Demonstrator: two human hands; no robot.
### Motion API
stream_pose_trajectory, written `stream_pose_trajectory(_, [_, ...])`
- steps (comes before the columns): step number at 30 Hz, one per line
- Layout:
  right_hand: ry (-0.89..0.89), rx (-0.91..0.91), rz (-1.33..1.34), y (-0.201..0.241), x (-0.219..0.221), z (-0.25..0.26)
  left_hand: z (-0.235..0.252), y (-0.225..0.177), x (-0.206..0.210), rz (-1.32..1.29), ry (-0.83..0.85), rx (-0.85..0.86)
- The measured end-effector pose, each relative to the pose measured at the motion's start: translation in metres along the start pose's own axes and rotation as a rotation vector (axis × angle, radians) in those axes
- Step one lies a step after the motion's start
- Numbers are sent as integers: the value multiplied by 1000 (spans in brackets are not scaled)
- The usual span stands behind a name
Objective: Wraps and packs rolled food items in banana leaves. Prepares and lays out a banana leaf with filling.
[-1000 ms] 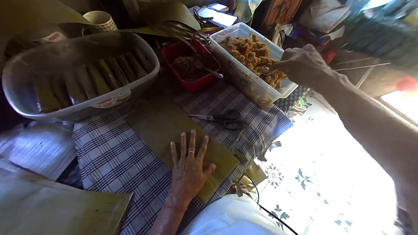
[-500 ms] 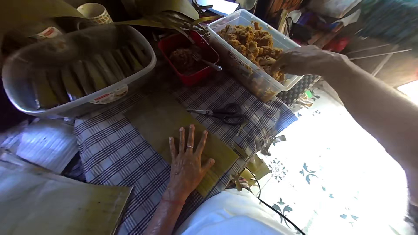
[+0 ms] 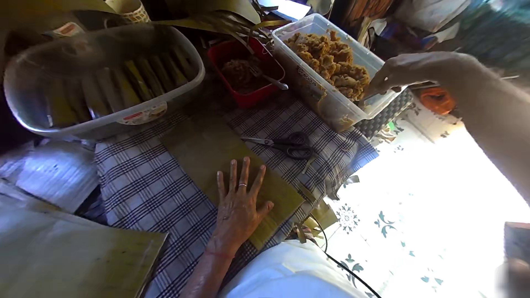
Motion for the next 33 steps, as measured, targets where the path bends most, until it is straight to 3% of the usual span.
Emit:
stream_pose_trajectory(6, [58, -112, -98, 18, 12, 4, -1, -1, -3, -8, 16, -7])
stream_pose_trajectory(14, [-77, -161, 60, 3, 8, -17, 0, -1, -2, -15, 5, 4])
stream_pose_trajectory(22, [-201, -158, 609, -36, 23, -56, 0, 0, -3, -45, 30, 8])
stream_pose_trajectory(28, [-317, -257, 873, -60, 35, -59, -29, 27, -22, -357, -171, -25])
stream_pose_trajectory(33, [-366, -560, 708, -58, 15, -60, -77, 68, -69, -900, -414, -320])
Point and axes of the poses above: each hand's wrist, its own z-axis towards the middle knuckle, its own x-axis out of the palm, y = z × x, the point moved 7 cm from there along z, towards the middle knuckle, and after that the axes turned 14 degrees about y, right-handed, at the moved point
